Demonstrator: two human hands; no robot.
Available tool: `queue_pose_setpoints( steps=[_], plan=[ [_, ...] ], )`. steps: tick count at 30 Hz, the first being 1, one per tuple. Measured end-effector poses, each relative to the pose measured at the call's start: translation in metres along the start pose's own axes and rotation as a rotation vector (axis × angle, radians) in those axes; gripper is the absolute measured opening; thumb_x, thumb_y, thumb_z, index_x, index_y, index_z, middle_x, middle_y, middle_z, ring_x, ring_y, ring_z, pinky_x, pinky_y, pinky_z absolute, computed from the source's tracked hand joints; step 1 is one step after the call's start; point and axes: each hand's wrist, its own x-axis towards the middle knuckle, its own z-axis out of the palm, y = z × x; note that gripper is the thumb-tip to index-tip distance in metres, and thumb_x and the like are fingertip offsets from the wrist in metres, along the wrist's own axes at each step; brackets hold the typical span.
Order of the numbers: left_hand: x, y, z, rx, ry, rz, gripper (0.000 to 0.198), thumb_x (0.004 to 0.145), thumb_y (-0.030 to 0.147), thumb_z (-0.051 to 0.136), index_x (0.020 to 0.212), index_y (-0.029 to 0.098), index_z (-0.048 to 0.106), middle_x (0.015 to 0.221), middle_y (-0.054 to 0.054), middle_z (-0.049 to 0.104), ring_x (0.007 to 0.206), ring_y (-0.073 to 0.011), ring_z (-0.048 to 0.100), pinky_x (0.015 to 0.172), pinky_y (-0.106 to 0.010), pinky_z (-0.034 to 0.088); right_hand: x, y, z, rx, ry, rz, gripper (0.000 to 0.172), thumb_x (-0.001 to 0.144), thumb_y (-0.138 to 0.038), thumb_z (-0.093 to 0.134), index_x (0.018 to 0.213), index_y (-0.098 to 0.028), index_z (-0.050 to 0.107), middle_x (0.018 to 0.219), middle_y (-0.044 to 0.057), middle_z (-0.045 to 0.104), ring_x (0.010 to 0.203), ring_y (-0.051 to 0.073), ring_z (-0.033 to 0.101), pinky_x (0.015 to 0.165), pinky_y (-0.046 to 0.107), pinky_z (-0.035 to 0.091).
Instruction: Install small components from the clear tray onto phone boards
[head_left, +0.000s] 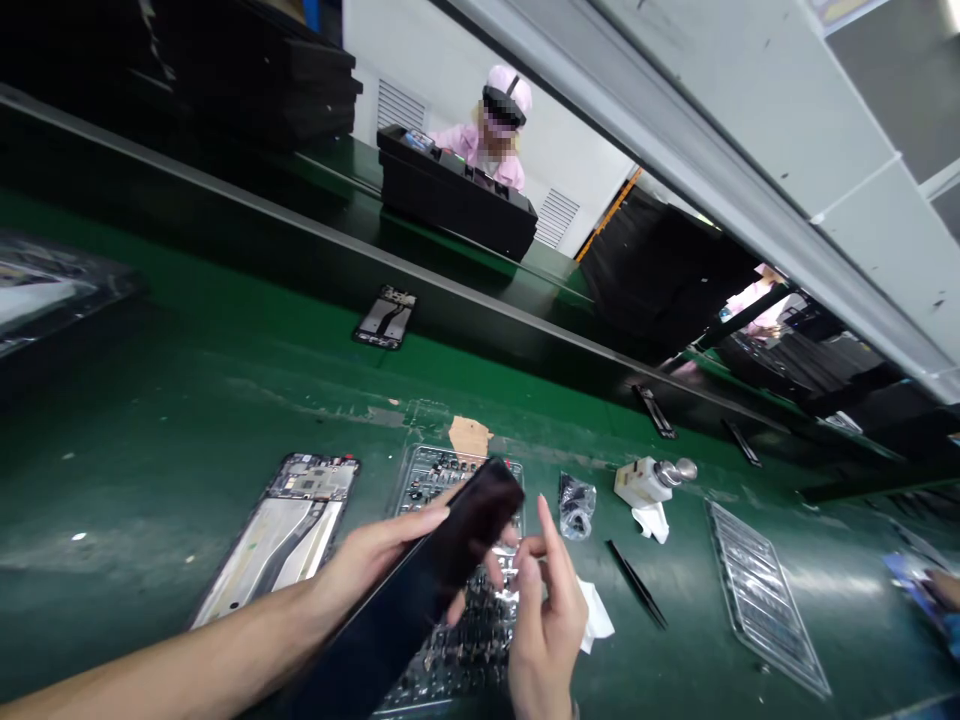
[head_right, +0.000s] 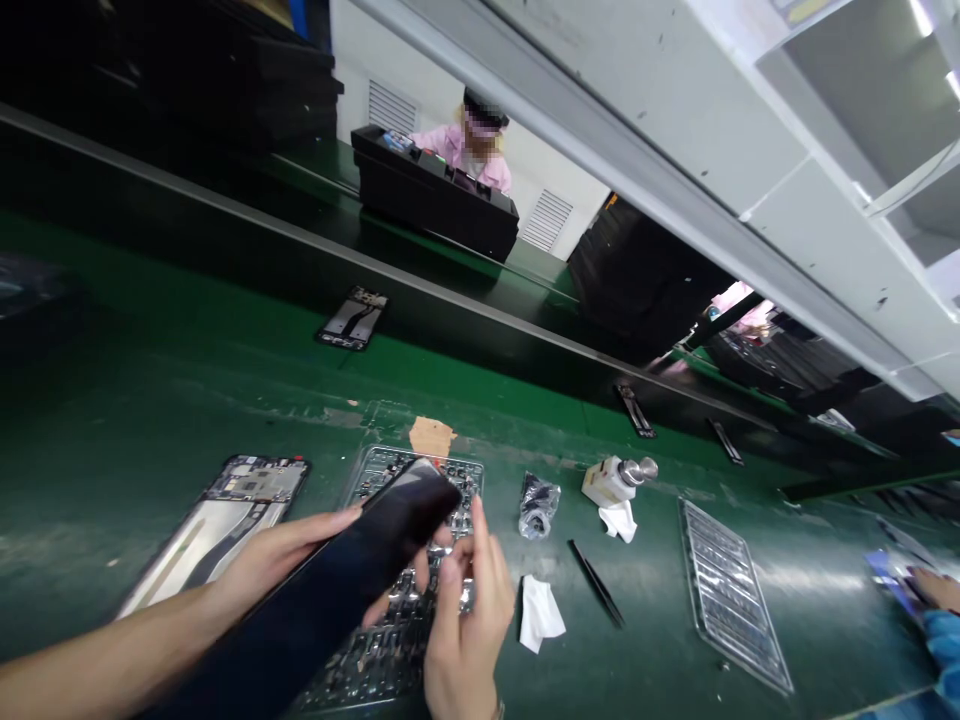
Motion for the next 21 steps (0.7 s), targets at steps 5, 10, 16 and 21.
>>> queue_pose_setpoints(
  steps=[5,10,16,21],
  plan=[
    [-0.001,0.018,0.005,0.304,0.499,0.37,0.073,0.082,0.037,0.058,0.142,0.031,0.016,0.141,-0.007,0.034,0.129,-0.0254,0.033,0.102,-0.038,0.031,-0.008,-0.004,0.013,-0.064,-0.424,-0.221,0.058,0.084,-0.03,0.053,0.138,-0.026,0.034,0.065,-0.002,0.056,0.056,0.015,0.052,0.056,0.027,0.041],
    [0.002,0.017,-0.002,0.373,0.515,0.368,0.086,0.078,0.033,0.062,0.143,0.027,0.007,0.147,-0.01,0.022,0.136,-0.0246,0.018,0.11,-0.043,0.017,-0.011,-0.009,0.017,-0.183,-0.377,-0.141,0.055,0.081,-0.027,0.057,0.134,-0.021,0.041,0.06,-0.002,0.058,0.05,0.014,0.051,0.05,0.025,0.04],
    [-0.003,0.031,-0.002,0.387,0.448,0.418,0.084,0.075,0.031,0.062,0.143,0.022,0.012,0.149,-0.01,0.02,0.136,-0.0247,0.016,0.109,-0.042,0.022,0.028,-0.01,0.008,0.208,-0.335,0.336,0.041,0.087,-0.039,0.049,0.12,-0.016,0.045,0.051,-0.003,0.06,0.037,0.009,0.043,0.037,0.018,0.03],
    [-0.024,0.049,0.007,0.544,0.391,0.507,0.063,0.081,0.035,0.057,0.137,0.03,0.029,0.148,-0.003,0.026,0.133,-0.0297,0.024,0.104,-0.044,0.031,0.104,0.019,0.025,0.462,-0.163,0.461,0.029,0.084,-0.038,0.054,0.103,-0.016,0.05,0.051,-0.004,0.057,0.037,0.007,0.042,0.036,0.016,0.032]
  ],
)
